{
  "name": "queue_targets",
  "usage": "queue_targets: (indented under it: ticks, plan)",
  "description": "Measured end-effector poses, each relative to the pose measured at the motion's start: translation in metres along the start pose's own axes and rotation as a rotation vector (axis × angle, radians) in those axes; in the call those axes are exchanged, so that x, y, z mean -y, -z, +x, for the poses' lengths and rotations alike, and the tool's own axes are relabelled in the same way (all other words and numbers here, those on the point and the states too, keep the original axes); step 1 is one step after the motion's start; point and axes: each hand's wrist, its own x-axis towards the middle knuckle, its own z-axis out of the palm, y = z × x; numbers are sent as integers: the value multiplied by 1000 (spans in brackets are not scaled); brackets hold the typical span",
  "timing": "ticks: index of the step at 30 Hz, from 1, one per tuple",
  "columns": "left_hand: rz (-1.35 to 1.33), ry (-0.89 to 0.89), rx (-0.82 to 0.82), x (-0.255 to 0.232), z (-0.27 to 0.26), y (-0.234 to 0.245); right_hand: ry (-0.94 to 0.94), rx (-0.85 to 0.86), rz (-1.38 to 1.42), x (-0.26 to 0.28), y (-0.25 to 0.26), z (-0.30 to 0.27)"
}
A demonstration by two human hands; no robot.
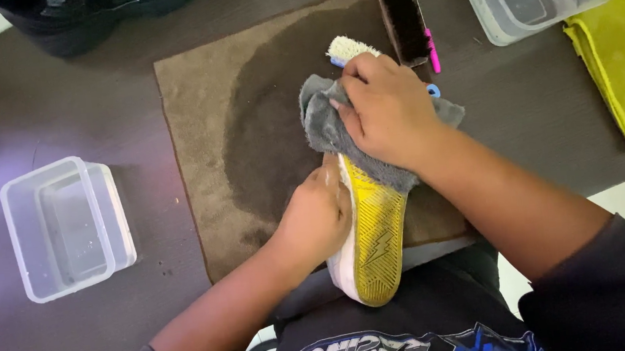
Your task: The person cleans the sole of a white sneaker with a yellow outsole. They wipe the sole with a gray cloth, then scrub it with a blue brush, and wipe again. The person also sprays a liquid onto the sole from a clear bottle.
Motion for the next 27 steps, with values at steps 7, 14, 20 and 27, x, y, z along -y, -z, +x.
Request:
queue_targets:
  ticks: [7,14,20,27]
  plan:
    - [54,8,-7,10,1,-9,-20,-33,-50,3,8,15]
    - [-141,-35,-58,16,-1,-16,-56,76,-243,12,21,26]
    - [-130,-113,-104,20,1,-19,-39,30,-350,9,21,32]
    - [-214,-11,-98,10,-1,-14,-90,-50,-319,-7,19,38]
